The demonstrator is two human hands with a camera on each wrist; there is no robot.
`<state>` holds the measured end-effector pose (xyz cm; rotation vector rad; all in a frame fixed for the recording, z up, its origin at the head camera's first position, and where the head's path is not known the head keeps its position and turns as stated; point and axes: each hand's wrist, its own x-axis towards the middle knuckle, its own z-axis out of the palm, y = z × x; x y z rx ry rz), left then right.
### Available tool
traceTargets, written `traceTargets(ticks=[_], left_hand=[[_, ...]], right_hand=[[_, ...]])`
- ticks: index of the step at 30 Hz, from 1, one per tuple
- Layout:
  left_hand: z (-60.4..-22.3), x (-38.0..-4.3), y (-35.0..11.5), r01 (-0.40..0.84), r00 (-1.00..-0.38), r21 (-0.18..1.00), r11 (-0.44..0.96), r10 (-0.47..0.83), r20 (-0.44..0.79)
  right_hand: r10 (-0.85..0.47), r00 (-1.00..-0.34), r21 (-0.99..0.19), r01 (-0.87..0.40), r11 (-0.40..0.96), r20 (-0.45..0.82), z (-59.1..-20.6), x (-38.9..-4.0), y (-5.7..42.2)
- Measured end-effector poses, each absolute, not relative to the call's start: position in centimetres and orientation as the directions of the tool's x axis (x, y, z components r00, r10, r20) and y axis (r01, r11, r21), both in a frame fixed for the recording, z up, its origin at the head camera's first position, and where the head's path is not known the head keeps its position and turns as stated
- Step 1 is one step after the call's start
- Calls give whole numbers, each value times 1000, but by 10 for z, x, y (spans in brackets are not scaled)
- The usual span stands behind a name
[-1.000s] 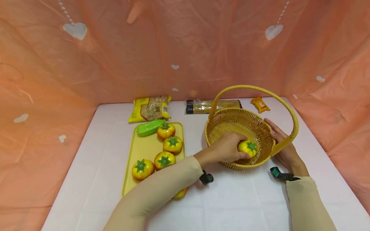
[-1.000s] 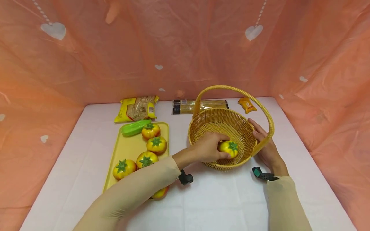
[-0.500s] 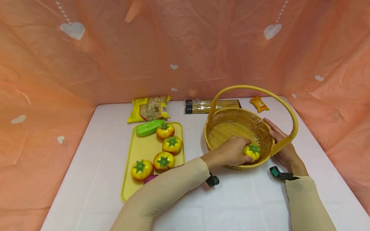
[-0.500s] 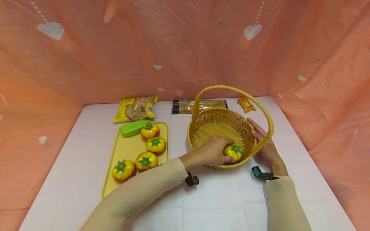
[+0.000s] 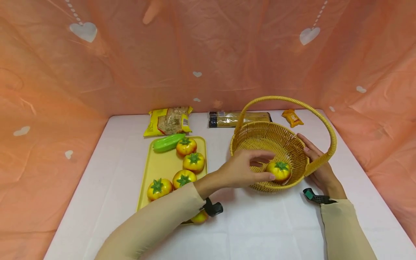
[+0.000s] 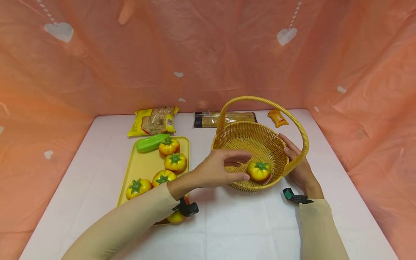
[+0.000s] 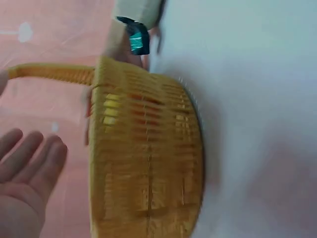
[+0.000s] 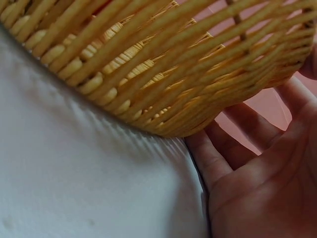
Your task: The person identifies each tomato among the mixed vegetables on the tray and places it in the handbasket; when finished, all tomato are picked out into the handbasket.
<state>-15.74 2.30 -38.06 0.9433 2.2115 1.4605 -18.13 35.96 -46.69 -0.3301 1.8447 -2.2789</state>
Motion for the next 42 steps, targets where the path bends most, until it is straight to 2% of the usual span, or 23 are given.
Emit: traceTargets(ticks=[3,6,10,13,20,29,36,42], left_hand=[[-376,-150,-9,267,-723,958,103,679,129],[-370,-142,-43,203,-731,979,8,666,146],[-363,-132,-91,191,-757,980,-57,627,184],[-362,-124,-125,242,-776,968,-66,586,234],[-378,-104,-200,293,-824,956,-24,501,265],[-415,-73,-265,258,-917,965,46,325,230],[-434,-59,-275,187,-955,971,149,260,144],[-438,-59,-263,161,-966,920,357,249,73]], right_hand=[[-288,-955,-976,-4,-219,68,-466,-181,360],[-291,-953,-972,-18,-234,88,-466,-180,362],[-293,-951,-968,-26,-250,101,-466,-179,364],[-291,-951,-967,-29,-253,104,-465,-179,365],[-300,-948,-962,-24,-272,109,-466,-180,364],[-293,-953,-972,-10,-233,80,-466,-182,361],[-285,-955,-969,-6,-246,79,-468,-181,362],[-287,-956,-974,4,-225,62,-470,-182,360]])
